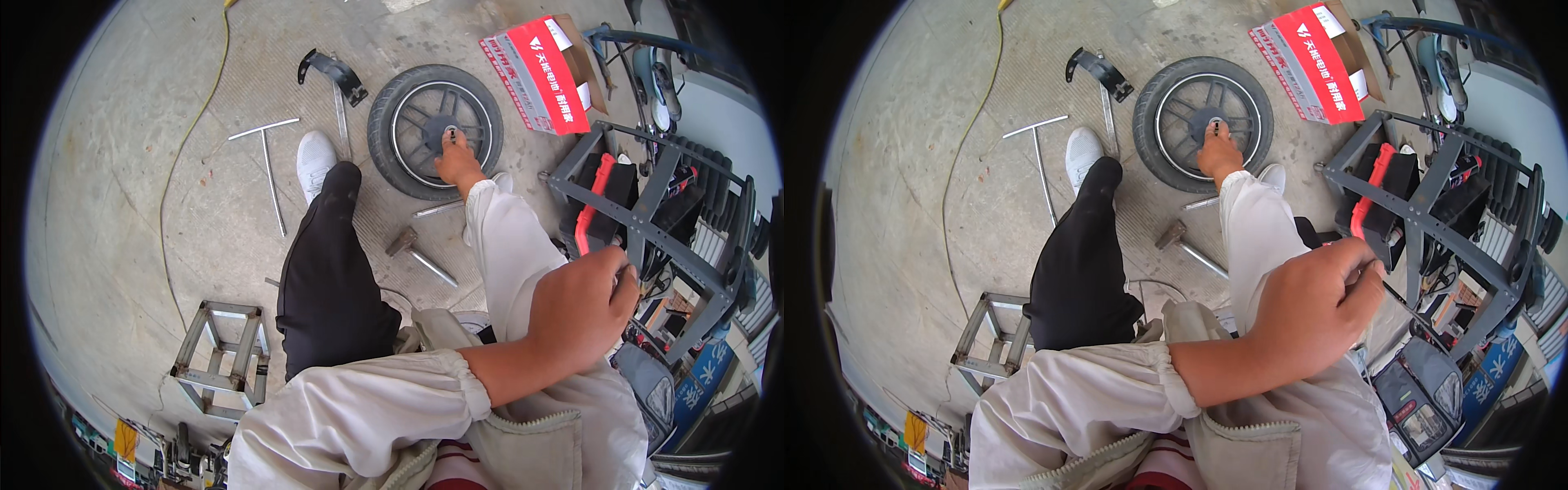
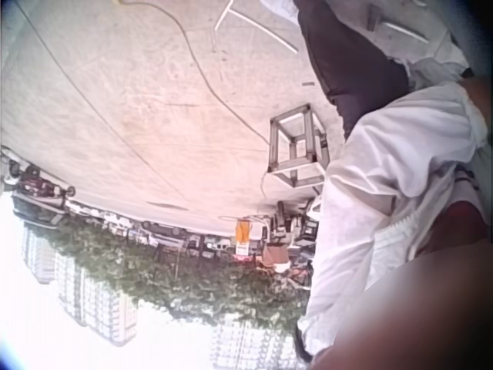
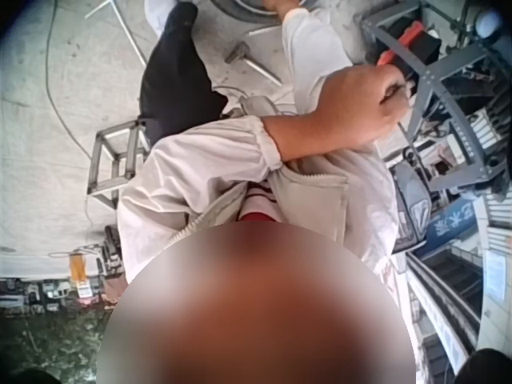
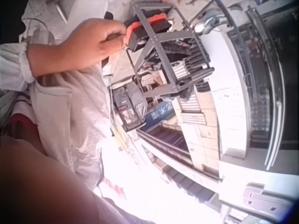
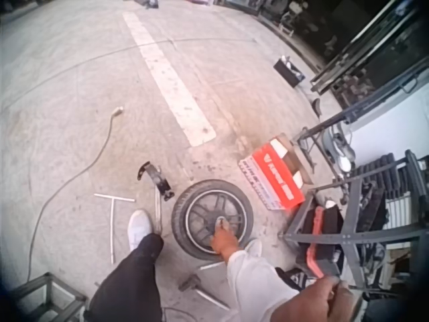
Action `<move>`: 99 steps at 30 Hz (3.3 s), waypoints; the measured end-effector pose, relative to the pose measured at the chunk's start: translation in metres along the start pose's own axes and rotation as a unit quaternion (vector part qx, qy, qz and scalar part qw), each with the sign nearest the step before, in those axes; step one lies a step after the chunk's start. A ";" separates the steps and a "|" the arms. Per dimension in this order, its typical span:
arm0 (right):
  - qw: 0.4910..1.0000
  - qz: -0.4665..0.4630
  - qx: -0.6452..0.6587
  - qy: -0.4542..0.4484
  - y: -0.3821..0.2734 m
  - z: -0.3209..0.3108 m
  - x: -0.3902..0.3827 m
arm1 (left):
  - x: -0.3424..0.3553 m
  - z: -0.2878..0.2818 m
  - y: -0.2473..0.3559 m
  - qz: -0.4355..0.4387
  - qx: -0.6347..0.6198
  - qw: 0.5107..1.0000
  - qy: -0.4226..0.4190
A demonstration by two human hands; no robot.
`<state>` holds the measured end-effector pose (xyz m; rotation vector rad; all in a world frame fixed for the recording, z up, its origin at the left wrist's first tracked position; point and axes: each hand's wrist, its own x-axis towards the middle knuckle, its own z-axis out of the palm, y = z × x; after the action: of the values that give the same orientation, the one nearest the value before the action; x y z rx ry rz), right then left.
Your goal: The person uses a hammer and a metal rod to repeatedly strike the hub of a small wheel lying on the floor. The person also rotates the wheel and adjusts its position between strikes.
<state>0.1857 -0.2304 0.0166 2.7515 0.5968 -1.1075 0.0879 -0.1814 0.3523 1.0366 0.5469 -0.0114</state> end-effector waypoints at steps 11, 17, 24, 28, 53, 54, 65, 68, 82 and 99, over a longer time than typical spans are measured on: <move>0.258 -0.249 0.818 -0.450 -0.157 -0.097 -0.089 | 0.004 -0.012 0.005 0.047 -0.022 0.998 0.038; 0.291 -0.034 0.853 -0.431 -0.164 0.045 -0.086 | 0.003 -0.010 0.015 0.036 -0.047 0.998 0.023; 0.505 0.401 0.762 -0.060 -0.009 0.172 -0.102 | -0.002 -0.010 0.013 0.058 -0.048 0.997 0.019; 0.384 0.149 0.884 -0.220 -0.068 0.042 -0.085 | -0.002 -0.006 0.004 0.071 -0.032 0.996 0.034; 0.925 -0.009 -0.046 -0.377 0.095 0.229 -0.161 | -0.007 0.023 -0.033 0.020 0.036 0.999 -0.023; 0.923 -0.010 -0.056 -0.381 0.091 0.234 -0.159 | -0.007 0.023 -0.035 0.021 0.045 0.999 -0.018; 0.940 -0.070 -0.113 -0.314 0.105 0.287 -0.149 | -0.003 0.023 -0.047 -0.032 0.115 0.992 -0.041; 0.943 -0.065 -0.096 -0.313 0.091 0.276 -0.150 | -0.002 0.022 -0.054 -0.043 0.137 0.989 -0.039; 0.970 -0.038 0.189 -0.148 0.073 0.198 -0.198 | -0.005 0.041 -0.035 0.016 0.067 0.997 -0.036; 0.566 0.137 0.743 -0.331 0.056 0.018 -0.221 | -0.001 0.037 -0.006 0.064 0.023 0.997 -0.028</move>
<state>0.0521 -0.3556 0.1531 2.3110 -1.5162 -3.2282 0.1012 -0.2154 0.3626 1.1121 0.4303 0.0595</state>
